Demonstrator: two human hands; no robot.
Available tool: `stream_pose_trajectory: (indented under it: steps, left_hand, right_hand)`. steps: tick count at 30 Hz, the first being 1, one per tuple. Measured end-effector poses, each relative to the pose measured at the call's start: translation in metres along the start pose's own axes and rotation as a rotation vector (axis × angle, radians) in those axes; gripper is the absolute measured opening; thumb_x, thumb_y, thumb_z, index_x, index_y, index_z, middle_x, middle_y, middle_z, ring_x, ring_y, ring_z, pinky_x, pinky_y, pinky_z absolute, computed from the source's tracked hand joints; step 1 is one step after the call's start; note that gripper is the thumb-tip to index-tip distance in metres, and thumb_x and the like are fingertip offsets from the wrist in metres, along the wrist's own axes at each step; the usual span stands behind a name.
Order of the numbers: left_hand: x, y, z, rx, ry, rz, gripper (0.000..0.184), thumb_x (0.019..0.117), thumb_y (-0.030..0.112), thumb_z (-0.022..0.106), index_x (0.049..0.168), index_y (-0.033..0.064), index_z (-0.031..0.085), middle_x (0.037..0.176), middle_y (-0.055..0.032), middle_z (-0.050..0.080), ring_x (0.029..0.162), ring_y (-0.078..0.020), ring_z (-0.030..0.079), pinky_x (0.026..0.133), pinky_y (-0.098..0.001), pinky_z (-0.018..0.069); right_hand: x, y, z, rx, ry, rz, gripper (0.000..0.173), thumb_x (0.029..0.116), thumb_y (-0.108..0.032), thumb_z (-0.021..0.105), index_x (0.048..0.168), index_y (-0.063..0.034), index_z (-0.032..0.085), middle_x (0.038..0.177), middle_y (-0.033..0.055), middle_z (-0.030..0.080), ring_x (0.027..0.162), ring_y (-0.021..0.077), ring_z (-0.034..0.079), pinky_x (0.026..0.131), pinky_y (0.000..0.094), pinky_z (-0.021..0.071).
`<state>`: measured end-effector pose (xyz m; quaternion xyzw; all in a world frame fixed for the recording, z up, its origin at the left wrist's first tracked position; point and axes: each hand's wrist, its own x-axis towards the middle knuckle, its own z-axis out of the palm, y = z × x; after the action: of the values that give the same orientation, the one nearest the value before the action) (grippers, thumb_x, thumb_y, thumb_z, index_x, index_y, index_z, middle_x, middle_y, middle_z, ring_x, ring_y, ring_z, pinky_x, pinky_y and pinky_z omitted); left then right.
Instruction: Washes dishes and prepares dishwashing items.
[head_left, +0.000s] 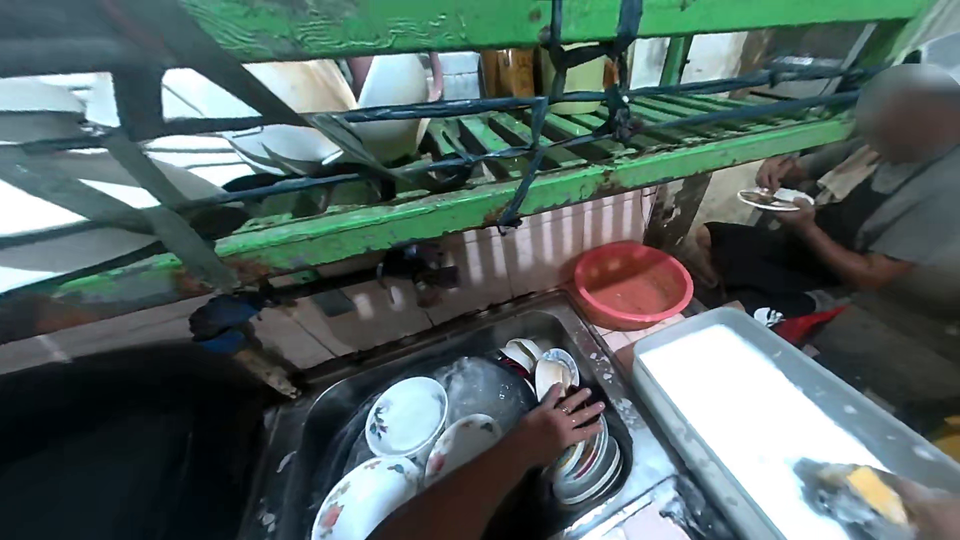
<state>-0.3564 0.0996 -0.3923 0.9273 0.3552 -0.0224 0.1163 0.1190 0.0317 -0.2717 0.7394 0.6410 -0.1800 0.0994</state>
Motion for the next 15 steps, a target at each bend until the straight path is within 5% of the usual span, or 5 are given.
stream_pose_trajectory:
  steps: [4, 9, 12, 15]
  left_hand:
    - [0.024, -0.014, -0.011, 0.031, -0.144, 0.085, 0.077, 0.0811, -0.011, 0.07, 0.15, 0.0182, 0.052, 0.17, -0.0118, 0.022, 0.156, -0.0422, 0.013, 0.117, -0.0745, 0.0175]
    - [0.034, -0.041, -0.007, -0.1, -0.053, -0.027, 0.07, 0.0903, -0.011, 0.054, 0.147, 0.0301, 0.055, 0.166, -0.0154, 0.028, 0.146, -0.0471, 0.034, 0.112, -0.0644, 0.0375]
    - [0.031, -0.04, -0.012, -0.184, -0.067, -0.133, 0.069, 0.0954, -0.009, 0.046, 0.151, 0.0301, 0.049, 0.165, -0.013, 0.032, 0.145, -0.0411, 0.04, 0.11, -0.0592, 0.0421]
    - [0.023, -0.044, -0.008, -0.371, 0.049, -0.232, 0.058, 0.0994, -0.006, 0.039, 0.151, 0.0171, 0.051, 0.159, -0.0126, 0.044, 0.146, -0.0307, 0.043, 0.119, -0.0516, 0.0347]
  right_hand:
    - [-0.002, -0.004, -0.003, 0.003, 0.002, 0.0, 0.06, 0.0915, -0.033, 0.074, 0.141, -0.0037, 0.057, 0.127, 0.036, 0.062, 0.116, 0.0586, 0.06, 0.089, 0.0788, 0.0456]
    - [-0.004, -0.004, -0.005, 0.02, -0.006, 0.025, 0.061, 0.0913, -0.033, 0.074, 0.142, -0.0048, 0.057, 0.127, 0.0365, 0.061, 0.116, 0.0589, 0.06, 0.09, 0.079, 0.0452]
    - [-0.006, -0.006, -0.008, 0.03, -0.006, 0.024, 0.058, 0.091, -0.029, 0.074, 0.141, -0.0034, 0.058, 0.126, 0.0362, 0.062, 0.115, 0.0588, 0.06, 0.09, 0.0795, 0.0449]
    - [-0.004, -0.007, -0.008, 0.009, -0.024, 0.036, 0.057, 0.0918, -0.03, 0.073, 0.139, -0.0018, 0.058, 0.126, 0.0368, 0.062, 0.115, 0.0589, 0.06, 0.089, 0.0791, 0.0453]
